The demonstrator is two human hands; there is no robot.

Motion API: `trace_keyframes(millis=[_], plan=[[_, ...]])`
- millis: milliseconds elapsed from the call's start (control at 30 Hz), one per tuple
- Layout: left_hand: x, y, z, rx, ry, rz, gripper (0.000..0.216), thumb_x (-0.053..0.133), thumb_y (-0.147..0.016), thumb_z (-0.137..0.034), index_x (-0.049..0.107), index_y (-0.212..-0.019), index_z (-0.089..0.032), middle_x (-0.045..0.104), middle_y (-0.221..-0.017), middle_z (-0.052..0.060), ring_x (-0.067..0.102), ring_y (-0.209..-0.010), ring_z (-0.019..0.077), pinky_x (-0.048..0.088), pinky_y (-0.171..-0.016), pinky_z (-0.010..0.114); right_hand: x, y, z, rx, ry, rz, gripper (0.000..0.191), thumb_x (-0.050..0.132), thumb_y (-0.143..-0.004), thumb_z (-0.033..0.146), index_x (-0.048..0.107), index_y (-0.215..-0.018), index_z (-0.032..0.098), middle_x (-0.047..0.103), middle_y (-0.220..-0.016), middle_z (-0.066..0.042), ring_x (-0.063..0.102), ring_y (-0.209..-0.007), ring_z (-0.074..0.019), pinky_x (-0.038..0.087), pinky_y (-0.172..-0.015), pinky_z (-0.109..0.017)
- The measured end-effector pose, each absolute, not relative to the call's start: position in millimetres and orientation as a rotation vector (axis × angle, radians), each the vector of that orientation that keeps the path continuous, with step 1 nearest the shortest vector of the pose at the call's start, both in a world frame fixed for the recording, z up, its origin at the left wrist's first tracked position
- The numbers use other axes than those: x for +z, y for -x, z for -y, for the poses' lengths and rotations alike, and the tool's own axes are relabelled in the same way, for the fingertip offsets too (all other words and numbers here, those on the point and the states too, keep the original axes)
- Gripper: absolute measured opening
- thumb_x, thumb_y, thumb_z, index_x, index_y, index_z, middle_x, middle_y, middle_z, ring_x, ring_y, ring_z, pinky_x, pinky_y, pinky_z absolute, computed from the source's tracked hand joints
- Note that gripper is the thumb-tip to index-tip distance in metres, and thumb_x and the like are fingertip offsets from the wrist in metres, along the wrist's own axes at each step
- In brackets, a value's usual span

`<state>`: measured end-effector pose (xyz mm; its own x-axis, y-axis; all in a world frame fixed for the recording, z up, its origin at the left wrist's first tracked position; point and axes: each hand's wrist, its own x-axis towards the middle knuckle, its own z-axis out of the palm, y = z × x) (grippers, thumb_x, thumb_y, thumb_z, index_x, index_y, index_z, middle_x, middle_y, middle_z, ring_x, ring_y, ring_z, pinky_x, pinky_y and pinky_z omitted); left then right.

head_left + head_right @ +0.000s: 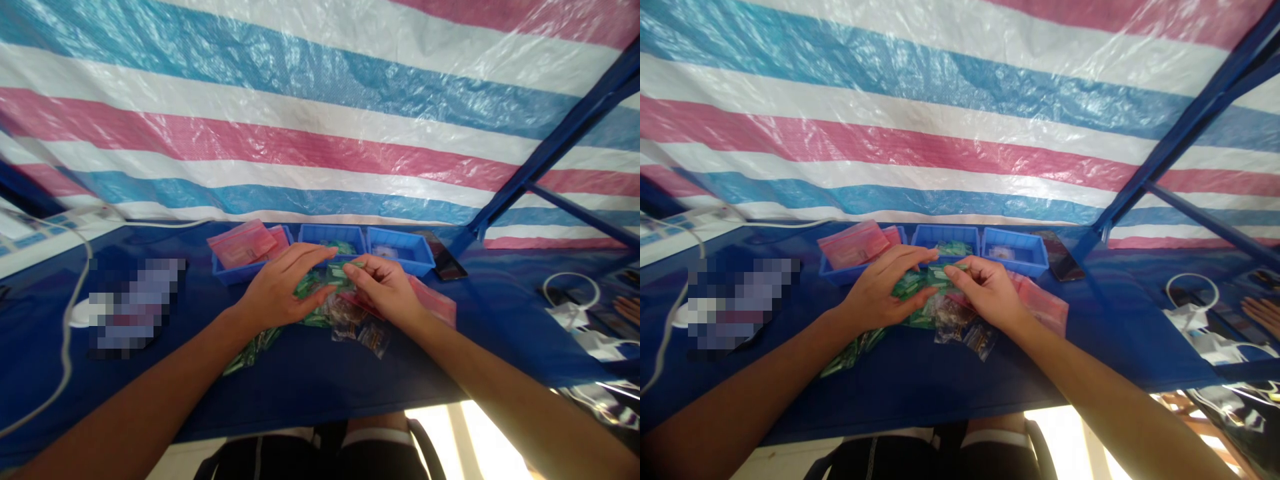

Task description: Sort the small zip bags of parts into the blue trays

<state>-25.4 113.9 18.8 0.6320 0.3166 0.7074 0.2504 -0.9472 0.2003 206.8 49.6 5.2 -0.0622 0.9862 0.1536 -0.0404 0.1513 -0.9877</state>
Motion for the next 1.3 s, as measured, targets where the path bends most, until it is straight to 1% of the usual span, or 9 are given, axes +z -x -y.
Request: trace_keyframes(millis=[133, 233, 367, 433, 500, 1000, 1100, 1233, 1300], plan=[[22.5, 25.6, -112.9, 1.192, -2.787, -0.366, 0.068, 0.086, -0.091, -0.040, 0.059, -0.151, -0.023, 0.068, -0.143, 0.015, 0.067, -0.131, 0.0309, 0.056, -0.114, 0.048, 8.9, -204.8, -49.4, 1.247, 1.029, 1.186, 0.044, 0.082, -0.089, 0.063, 0.069, -0.087, 0.021, 0.045, -0.049, 0.009, 0.029, -0.040, -0.0072, 0.018, -0.041, -0.024], [22.9, 24.8, -114.0, 1.184, -2.821, -0.322, 0.067, 0.085, -0.092, -0.038, 0.058, -0.152, -0.025, 0.067, -0.146, 0.016, 0.067, -0.133, 0.0305, 0.056, -0.114, 0.050, 14.3, -201.7, -48.9, 1.276, 1.037, 1.094, 0.049, 0.086, -0.083, 0.065, 0.065, -0.080, 0.021, 0.042, -0.047, 0.010, 0.028, -0.039, -0.0070, 0.018, -0.038, -0.024], [21.0, 23.9, -117.3, 1.219, -2.882, -0.319, 0.045, 0.074, -0.099, -0.020, 0.064, -0.143, -0.026, 0.068, -0.146, 0.014, 0.066, -0.133, 0.0275, 0.056, -0.114, 0.050, 19.3, -198.9, -48.4, 1.272, 1.049, 1.025, 0.053, 0.091, -0.077, 0.064, 0.062, -0.070, 0.020, 0.047, -0.053, 0.007, 0.035, -0.044, -0.0073, 0.032, -0.041, -0.023], [20.0, 23.7, -118.9, 1.227, -2.878, -0.315, 0.039, 0.070, -0.100, -0.013, 0.068, -0.137, -0.025, 0.073, -0.136, 0.011, 0.069, -0.124, 0.0237, 0.058, -0.109, 0.045, 18.8, -198.3, -48.3, 1.311, 1.041, 1.003, 0.053, 0.091, -0.076, 0.065, 0.063, -0.071, 0.020, 0.053, -0.057, 0.006, 0.042, -0.047, -0.0086, 0.039, -0.045, -0.023], [19.5, 23.4, -119.7, 1.220, -2.860, -0.304, 0.036, 0.069, -0.100, -0.011, 0.069, -0.135, -0.023, 0.076, -0.124, 0.009, 0.071, -0.113, 0.0207, 0.059, -0.104, 0.040, 17.7, -197.9, -48.0, 1.329, 1.040, 0.984, 0.053, 0.090, -0.078, 0.066, 0.062, -0.072, 0.020, 0.055, -0.059, 0.005, 0.044, -0.048, -0.0094, 0.041, -0.045, -0.023], [14.8, 22.3, -119.8, 1.273, -2.824, -0.302, 0.031, 0.068, -0.101, -0.015, 0.069, -0.131, -0.022, 0.078, -0.107, 0.007, 0.073, -0.097, 0.0193, 0.061, -0.092, 0.037, 15.1, -200.9, -43.6, 1.311, 1.044, 1.056, 0.054, 0.081, -0.089, 0.067, 0.057, -0.071, 0.022, 0.043, -0.049, 0.009, 0.032, -0.039, -0.0074, 0.024, -0.037, -0.023], [15.5, 22.1, -119.9, 1.264, -2.830, -0.347, 0.034, 0.069, -0.101, -0.016, 0.068, -0.134, -0.021, 0.077, -0.115, 0.010, 0.072, -0.105, 0.0209, 0.061, -0.097, 0.039, 11.8, -202.8, -45.4, 1.305, 1.034, 1.037, 0.053, 0.081, -0.090, 0.065, 0.057, -0.072, 0.022, 0.042, -0.050, 0.009, 0.030, -0.040, -0.0072, 0.025, -0.038, -0.022], [18.2, 22.9, -119.8, 1.268, -2.855, -0.386, 0.042, 0.075, -0.099, -0.023, 0.067, -0.140, -0.022, 0.071, -0.136, 0.015, 0.068, -0.124, 0.0259, 0.059, -0.107, 0.045, 13.2, -203.2, -47.7, 1.366, 0.990, 0.921, 0.049, 0.087, -0.084, 0.061, 0.060, -0.074, 0.021, 0.049, -0.058, 0.007, 0.038, -0.046, -0.0079, 0.039, -0.043, -0.022], [19.0, 23.7, -119.5, 1.281, -2.861, -0.371, 0.043, 0.077, -0.099, -0.027, 0.067, -0.141, -0.024, 0.070, -0.139, 0.015, 0.067, -0.128, 0.0266, 0.058, -0.109, 0.046, 15.1, -202.6, -47.8, 1.397, 0.998, 0.901, 0.049, 0.089, -0.082, 0.060, 0.062, -0.076, 0.021, 0.052, -0.061, 0.006, 0.041, -0.047, -0.0084, 0.042, -0.045, -0.023]])
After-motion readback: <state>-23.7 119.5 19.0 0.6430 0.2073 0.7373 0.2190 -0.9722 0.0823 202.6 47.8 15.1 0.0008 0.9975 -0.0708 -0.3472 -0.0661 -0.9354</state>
